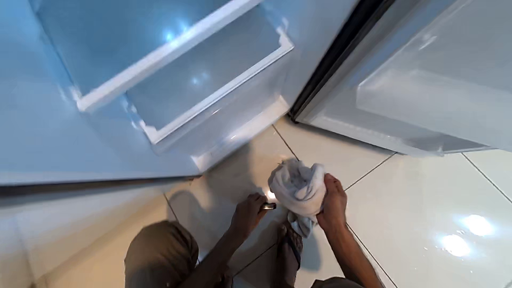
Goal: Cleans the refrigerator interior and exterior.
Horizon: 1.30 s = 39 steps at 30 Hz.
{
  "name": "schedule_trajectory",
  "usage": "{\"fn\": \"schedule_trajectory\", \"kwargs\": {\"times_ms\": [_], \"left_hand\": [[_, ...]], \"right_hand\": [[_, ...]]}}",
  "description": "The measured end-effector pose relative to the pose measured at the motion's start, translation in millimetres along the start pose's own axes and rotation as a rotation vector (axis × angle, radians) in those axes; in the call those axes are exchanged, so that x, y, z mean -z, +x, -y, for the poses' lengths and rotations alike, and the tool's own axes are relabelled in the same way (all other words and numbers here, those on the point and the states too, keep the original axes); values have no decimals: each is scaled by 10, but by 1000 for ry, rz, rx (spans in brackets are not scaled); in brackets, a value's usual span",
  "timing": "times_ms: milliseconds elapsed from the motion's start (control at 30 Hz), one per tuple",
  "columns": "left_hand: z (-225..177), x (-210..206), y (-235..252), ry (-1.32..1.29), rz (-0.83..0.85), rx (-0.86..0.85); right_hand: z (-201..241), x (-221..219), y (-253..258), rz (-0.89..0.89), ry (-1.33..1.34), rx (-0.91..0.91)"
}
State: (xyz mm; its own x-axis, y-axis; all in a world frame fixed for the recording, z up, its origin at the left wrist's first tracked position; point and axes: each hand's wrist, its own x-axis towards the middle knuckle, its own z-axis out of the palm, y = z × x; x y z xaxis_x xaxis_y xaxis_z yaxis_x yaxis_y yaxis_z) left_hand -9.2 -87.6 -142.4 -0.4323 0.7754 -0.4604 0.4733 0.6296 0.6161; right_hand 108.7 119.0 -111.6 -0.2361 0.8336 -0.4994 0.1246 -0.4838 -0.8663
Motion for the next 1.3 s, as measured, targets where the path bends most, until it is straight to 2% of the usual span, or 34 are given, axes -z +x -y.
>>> {"fn": "schedule_trajectory", "kwargs": {"times_ms": [167,267,333,433,500,567,633,667,733,767,800,900,967,1067,1100,1167,1233,1300], "left_hand": [[-629,341,-430,-264,-109,122],[-1062,661,-855,-331,-119,1],[-1247,871,-1089,-362,-127,-77],[-1587,1183,-1480,-369,-155,-85],[-1888,1436,-1848,-296,-150,-80],[-2207,1792,-2244,-217,-134,-77],[-2491,2199,-2681,-197,-128,-109],[-2647,2426,-2841,-244,-133,-136],[-2939,2876,-3236,-454,-104,-157],[-3083,3073,-3416,-603,-84,-160],[-3223,3242,-3561,-758,-60,-162],[-3665,3502,-3696,-1193,154,-142],[-3997,3452,-3554,-1346,252,-47],[-4323,3147,-3205,-1233,449,77],[-4403,2976,-3033,-1103,529,54],[-4546,2496,-2656,-739,654,-97],[-4621,1909,-2315,-428,726,-265],[-4610,1413,-2009,-273,827,-373]], "right_hand": [[183,279,-164,-81,40,-84],[566,513,-454,-83,-61,-75],[822,639,-736,-115,-112,-108],[1168,791,-1251,-143,-151,-212],[1446,877,-1690,-162,-142,-220],[1929,955,-2200,-217,-80,-189],[2713,1136,-2829,-266,3,-126],[3197,1283,-3126,-280,54,-22],[3995,1741,-3721,-230,179,313],[4282,1978,-3920,-144,240,461],[4502,2143,-4069,-73,295,525],[4809,2268,-4461,39,335,394],[4981,2100,-4612,-29,331,345],[5245,1928,-4773,-47,410,325],[5360,1913,-4779,-52,454,343],[5571,1919,-4636,-115,542,418],[5662,1955,-4228,-256,577,469],[5631,2029,-3562,-365,620,323]]}}
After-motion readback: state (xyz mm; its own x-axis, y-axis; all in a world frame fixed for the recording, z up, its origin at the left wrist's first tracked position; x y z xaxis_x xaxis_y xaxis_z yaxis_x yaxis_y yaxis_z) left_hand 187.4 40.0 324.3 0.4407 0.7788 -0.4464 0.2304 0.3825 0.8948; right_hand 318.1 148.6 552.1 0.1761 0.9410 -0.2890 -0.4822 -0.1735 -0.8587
